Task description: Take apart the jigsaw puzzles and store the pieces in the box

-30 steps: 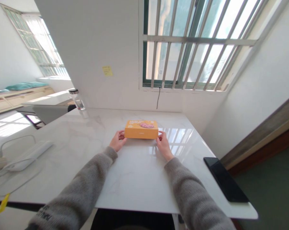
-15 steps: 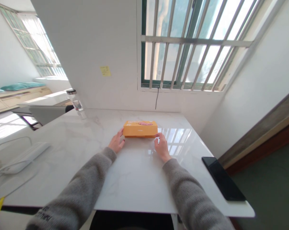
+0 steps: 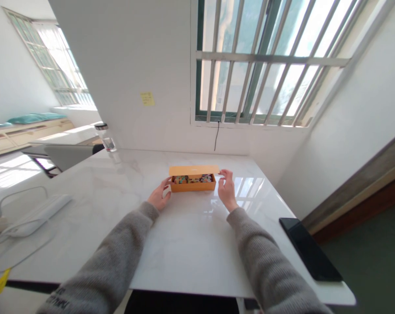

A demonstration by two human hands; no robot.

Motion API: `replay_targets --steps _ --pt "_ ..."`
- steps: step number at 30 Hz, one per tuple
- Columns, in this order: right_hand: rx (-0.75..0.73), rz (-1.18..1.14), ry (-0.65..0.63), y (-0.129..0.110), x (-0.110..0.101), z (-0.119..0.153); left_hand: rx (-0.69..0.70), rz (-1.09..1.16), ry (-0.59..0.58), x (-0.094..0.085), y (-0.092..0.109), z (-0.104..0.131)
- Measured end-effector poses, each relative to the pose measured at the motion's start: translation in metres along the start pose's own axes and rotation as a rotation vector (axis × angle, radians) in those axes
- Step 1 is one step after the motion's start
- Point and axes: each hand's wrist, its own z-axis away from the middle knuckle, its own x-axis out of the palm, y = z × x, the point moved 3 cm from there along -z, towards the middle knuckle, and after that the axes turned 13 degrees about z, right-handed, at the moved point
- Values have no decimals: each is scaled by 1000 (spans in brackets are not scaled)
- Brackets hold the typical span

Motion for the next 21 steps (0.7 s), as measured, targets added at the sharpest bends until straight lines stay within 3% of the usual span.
replay_targets --steps 4,10,14,21 --pt "4 -109 -52 -1 11 -23 131 -120 -15 -6 8 0" --pt "-7 -105 -205 8 31 -45 220 -211 -36 -16 10 2" --pt "48 -149 -364 18 49 -51 216 -209 -40 -19 12 4" --pt "223 -157 -444 28 72 -65 161 -131 11 -26 25 3"
